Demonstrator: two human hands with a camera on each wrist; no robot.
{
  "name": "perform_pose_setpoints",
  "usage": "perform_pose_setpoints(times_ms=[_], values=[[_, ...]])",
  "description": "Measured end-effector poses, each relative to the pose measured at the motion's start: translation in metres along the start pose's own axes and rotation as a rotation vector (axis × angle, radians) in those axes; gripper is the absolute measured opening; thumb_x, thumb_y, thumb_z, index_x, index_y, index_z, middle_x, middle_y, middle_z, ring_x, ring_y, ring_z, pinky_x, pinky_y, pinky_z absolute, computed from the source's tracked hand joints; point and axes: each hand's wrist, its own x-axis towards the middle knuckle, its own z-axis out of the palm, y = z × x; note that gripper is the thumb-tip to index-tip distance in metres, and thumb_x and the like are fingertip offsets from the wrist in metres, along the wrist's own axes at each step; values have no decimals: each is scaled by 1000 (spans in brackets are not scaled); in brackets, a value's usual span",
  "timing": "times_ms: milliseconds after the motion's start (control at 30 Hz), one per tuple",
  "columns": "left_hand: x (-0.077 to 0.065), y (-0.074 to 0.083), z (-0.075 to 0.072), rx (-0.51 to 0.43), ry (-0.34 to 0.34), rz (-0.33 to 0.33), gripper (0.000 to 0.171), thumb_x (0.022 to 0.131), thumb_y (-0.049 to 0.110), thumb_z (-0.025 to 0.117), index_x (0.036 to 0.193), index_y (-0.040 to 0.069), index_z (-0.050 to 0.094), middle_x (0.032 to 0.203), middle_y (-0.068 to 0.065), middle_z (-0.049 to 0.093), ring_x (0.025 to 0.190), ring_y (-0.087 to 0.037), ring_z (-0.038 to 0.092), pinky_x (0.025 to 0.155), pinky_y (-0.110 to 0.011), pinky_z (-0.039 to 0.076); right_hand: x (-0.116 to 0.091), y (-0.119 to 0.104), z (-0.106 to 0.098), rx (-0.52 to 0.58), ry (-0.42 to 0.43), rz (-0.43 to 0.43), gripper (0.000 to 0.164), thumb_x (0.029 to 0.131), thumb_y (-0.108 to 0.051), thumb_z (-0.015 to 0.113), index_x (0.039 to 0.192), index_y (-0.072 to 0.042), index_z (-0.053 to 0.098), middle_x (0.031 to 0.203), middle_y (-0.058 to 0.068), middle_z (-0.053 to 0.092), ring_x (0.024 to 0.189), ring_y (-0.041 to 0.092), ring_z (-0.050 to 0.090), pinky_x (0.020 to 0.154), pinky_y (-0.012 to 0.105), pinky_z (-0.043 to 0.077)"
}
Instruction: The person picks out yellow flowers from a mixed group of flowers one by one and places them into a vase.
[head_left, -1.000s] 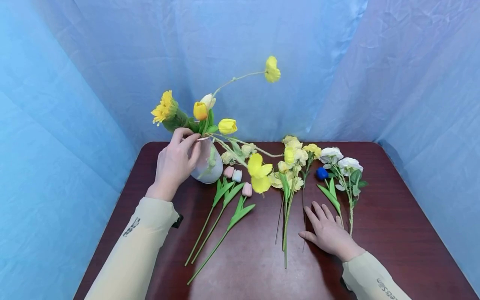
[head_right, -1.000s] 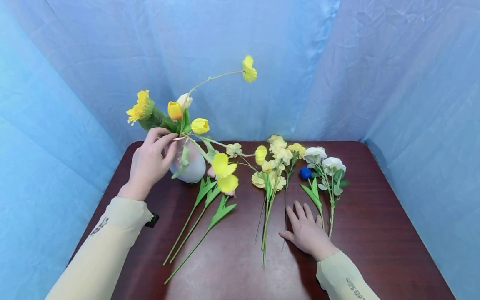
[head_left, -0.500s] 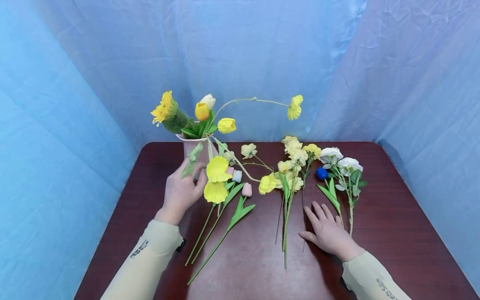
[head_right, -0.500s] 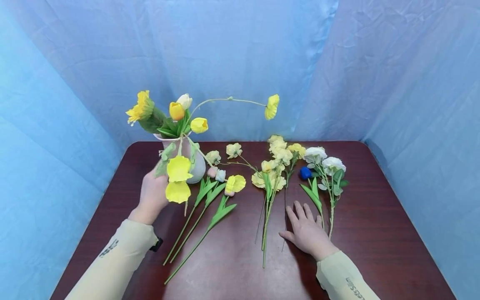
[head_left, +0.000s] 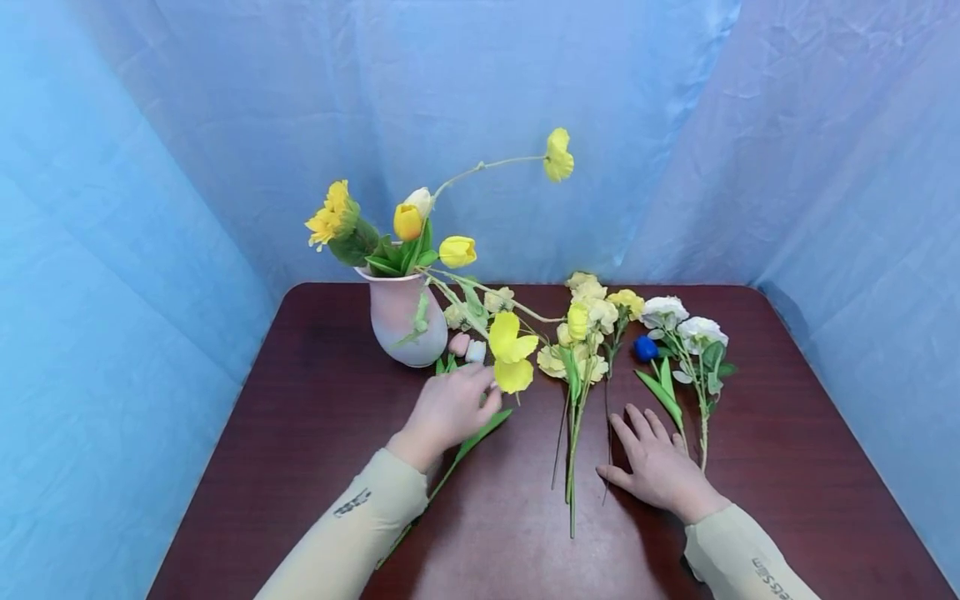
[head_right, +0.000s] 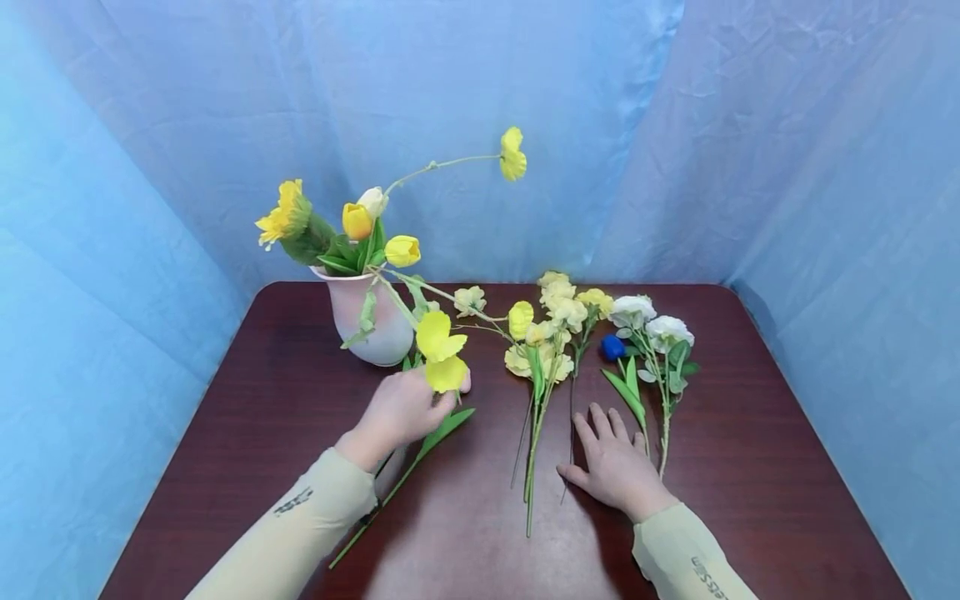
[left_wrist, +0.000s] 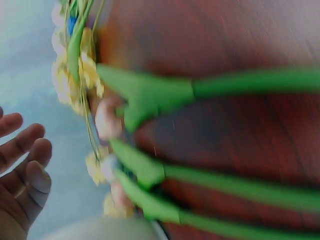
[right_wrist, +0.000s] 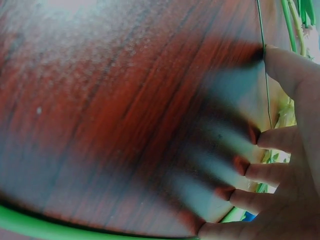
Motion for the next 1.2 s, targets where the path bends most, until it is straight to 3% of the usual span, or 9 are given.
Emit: perform_pose_setpoints(times_ms=[100,300,400,533,667,800,933,1200], values=[[3,16,12,8,-88,-18,17,87,23,57,71,19,54,69,5,54,53,-13,51,40,-33,43,0,0,1,-2,4,0,84,83,-58,65,145,-7,40,148,26,32,133,50,27,89,78,31],[9,44,34,65,-295,-79,12,93,30,57,96,24,67,70,9,59,58,-12,56,43,-32,44,-1,0,2,-1,12,0,84,83,-57,66,144,-7,40,148,27,32,132,51,28,90,77,32],[13,54,44,58,-367,-98,12,95,31,58,93,23,66,76,8,59,63,-10,57,48,-32,47,-2,0,2,-4,22,-4,83,83,-56,67,143,-6,41,147,28,33,131,51,29,90,76,33],[16,64,57,53,-411,-122,16,95,34,58,86,21,62,73,7,56,59,-11,55,47,-32,46,-3,0,3,-3,29,-9,82,83,-55,67,142,-5,42,146,28,34,130,51,29,89,75,34],[17,76,66,43,-411,-132,24,94,42,60,83,20,57,71,5,56,58,-14,57,47,-34,47,-3,0,3,-2,27,-11,82,83,-55,67,142,-4,42,146,28,34,130,52,29,88,76,33],[18,89,75,53,-428,-145,33,90,53,60,89,20,60,76,4,62,63,-18,62,47,-35,48,-3,0,2,-2,28,-10,82,84,-55,67,143,-4,42,146,28,34,131,51,29,88,76,34],[18,99,82,72,-473,-180,37,87,58,62,83,21,62,74,4,63,62,-19,63,46,-35,48,-3,-1,2,-5,37,-14,81,84,-54,67,142,-4,42,145,28,35,130,51,29,88,76,34],[19,99,86,55,-539,-240,26,91,39,63,73,20,59,71,2,64,59,-19,61,45,-37,47,-3,-1,1,-10,44,-23,81,84,-55,67,142,-4,42,145,28,35,130,51,30,86,77,35]])
